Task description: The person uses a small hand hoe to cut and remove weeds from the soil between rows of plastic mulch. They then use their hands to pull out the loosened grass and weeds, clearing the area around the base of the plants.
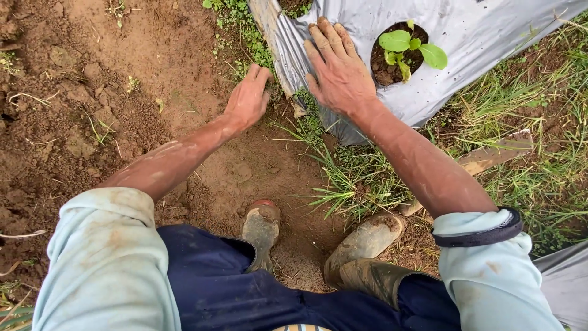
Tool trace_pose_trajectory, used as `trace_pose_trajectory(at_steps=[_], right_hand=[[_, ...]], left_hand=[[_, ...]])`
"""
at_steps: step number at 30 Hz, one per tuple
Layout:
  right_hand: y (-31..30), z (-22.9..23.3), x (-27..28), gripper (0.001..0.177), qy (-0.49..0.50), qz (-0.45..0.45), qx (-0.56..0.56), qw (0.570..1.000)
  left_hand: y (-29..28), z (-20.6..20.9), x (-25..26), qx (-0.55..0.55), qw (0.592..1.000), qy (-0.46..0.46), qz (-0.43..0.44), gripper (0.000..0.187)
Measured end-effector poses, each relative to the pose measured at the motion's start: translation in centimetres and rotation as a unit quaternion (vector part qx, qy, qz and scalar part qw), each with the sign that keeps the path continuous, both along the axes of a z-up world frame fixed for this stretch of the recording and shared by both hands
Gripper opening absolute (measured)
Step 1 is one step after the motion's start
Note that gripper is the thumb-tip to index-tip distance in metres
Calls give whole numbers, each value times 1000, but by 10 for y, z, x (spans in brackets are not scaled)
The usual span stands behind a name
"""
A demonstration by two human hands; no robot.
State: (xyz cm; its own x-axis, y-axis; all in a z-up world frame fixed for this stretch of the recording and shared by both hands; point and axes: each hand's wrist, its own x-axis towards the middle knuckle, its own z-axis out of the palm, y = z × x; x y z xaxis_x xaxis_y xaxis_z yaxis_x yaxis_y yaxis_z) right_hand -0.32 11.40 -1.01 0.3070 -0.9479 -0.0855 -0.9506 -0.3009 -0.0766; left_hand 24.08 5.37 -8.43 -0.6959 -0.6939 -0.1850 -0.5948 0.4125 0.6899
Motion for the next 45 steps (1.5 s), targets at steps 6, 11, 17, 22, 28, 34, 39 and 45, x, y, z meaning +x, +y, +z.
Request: trace_pose_trajectory(at_steps=[6, 11, 17, 22, 28, 34, 39, 45], right_hand=[[0, 1, -1, 65, -19, 0, -3, 1000], [0, -6, -4, 65, -13, 6, -3, 1000], [1, -2, -5, 63, -17, 14, -27, 999], [3, -6, -6, 65, -17, 15, -10, 1000], [3, -4, -3, 63, -25, 12, -12, 1000], [-2, -5, -5, 62, -32, 14, -21, 999], [-1, -8, -6, 63, -42, 26, -32, 998], [0, -8, -8, 61, -41, 27, -39, 998]], left_hand=[[-57, -5, -21, -58, 995, -57, 52, 67], [-55, 4, -26, 16, 999, 2, 39, 50], [21, 20, 5, 76, 991, -83, -75, 42], [42, 11, 6, 125, 987, -100, -20, 43], [5, -17, -8, -111, 991, -78, -15, 73], [4, -19, -12, 49, 996, 13, 66, 38], [92, -6, 5, 140, 982, -47, -120, 38], [65, 20, -40, 55, 991, 118, 16, 61]])
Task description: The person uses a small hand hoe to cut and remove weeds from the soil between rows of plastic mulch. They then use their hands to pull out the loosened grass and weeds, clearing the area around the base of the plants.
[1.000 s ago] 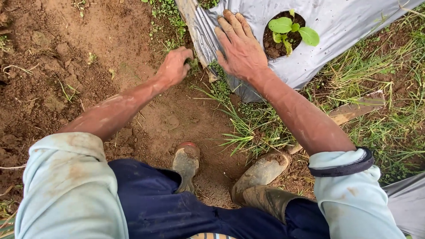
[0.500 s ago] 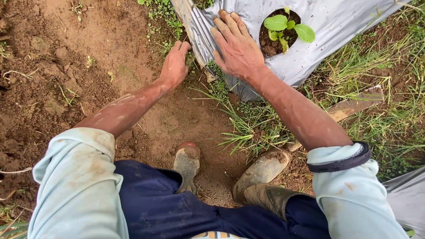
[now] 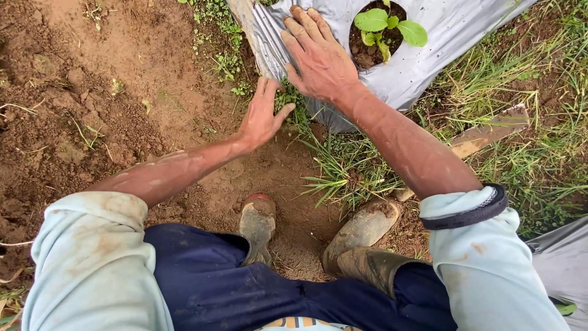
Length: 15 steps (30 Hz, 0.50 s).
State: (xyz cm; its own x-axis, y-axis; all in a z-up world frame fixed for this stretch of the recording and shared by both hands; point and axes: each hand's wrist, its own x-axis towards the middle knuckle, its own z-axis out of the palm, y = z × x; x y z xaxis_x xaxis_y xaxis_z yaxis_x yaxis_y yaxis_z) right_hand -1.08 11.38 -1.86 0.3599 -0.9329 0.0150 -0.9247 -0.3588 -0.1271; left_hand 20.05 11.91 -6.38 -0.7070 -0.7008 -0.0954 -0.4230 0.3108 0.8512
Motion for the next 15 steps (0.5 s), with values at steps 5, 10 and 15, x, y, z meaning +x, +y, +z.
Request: trace_pose_trajectory(at_steps=[5, 10, 15], right_hand=[[0, -4, 1, 63, 0, 0, 1, 1000], [-1, -6, 0, 64, 6, -5, 16, 1000], [1, 0, 0, 62, 3, 6, 1, 1000]], left_hand=[[-23, -16, -21, -60, 996, -58, -13, 45], [2, -8, -4, -82, 994, -29, -64, 20], [49, -9, 25, 73, 989, -59, -111, 29]])
